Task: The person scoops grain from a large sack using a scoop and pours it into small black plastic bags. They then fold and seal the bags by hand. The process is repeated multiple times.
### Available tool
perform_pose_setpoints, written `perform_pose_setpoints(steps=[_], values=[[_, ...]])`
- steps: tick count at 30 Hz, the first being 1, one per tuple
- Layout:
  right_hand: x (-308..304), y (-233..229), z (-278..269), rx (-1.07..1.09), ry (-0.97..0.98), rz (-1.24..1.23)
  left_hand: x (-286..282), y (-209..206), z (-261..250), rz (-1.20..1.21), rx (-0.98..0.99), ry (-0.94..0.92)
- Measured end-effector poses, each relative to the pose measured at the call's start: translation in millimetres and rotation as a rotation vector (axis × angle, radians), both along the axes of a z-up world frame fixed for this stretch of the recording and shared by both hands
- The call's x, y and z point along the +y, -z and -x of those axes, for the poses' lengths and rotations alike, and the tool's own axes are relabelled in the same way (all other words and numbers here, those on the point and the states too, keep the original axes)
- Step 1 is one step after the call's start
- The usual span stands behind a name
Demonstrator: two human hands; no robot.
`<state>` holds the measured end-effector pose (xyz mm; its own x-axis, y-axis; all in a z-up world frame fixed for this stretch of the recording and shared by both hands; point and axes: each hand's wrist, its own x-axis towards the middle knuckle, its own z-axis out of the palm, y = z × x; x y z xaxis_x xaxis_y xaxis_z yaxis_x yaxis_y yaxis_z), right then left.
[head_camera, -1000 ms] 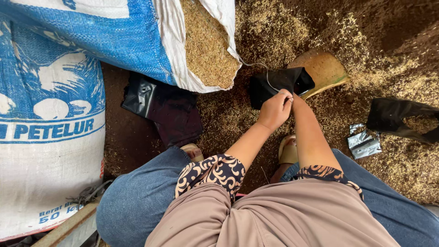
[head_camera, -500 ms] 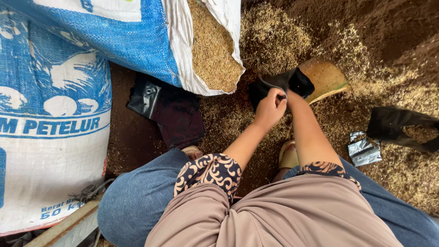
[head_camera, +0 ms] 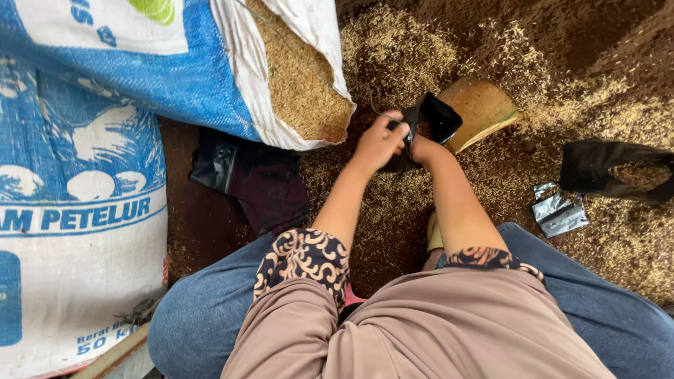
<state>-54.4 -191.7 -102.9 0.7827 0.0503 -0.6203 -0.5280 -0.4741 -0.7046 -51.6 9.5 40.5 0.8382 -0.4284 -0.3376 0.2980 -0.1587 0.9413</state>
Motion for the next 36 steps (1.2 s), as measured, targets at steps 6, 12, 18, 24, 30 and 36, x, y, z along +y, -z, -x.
perform_pose_setpoints(steps=[6, 12, 18, 24, 30, 36], values=[[-28, -122, 12, -0.348, 0.273, 0.206, 29, -29, -42, 0.713, 0.373, -0.433], [-11, -177, 32, 0.131, 0.229, 0.799, 6, -64, -87, 0.033, 0.006, 0.078], [-10, -133, 43, 0.214, 0.116, 0.696, -27, -102, -88, -0.904, -0.156, 0.586], [-26, -109, 36, 0.262, -0.01, 0.618, -49, -66, -83, -0.692, -1.08, -0.227], [-28, -133, 35, 0.022, -0.096, 0.62, -60, -8, -91, -0.831, -0.617, 0.375], [-20, -164, 34, -0.075, 0.016, 0.496, -41, -30, -75, -0.977, -0.434, 0.503]])
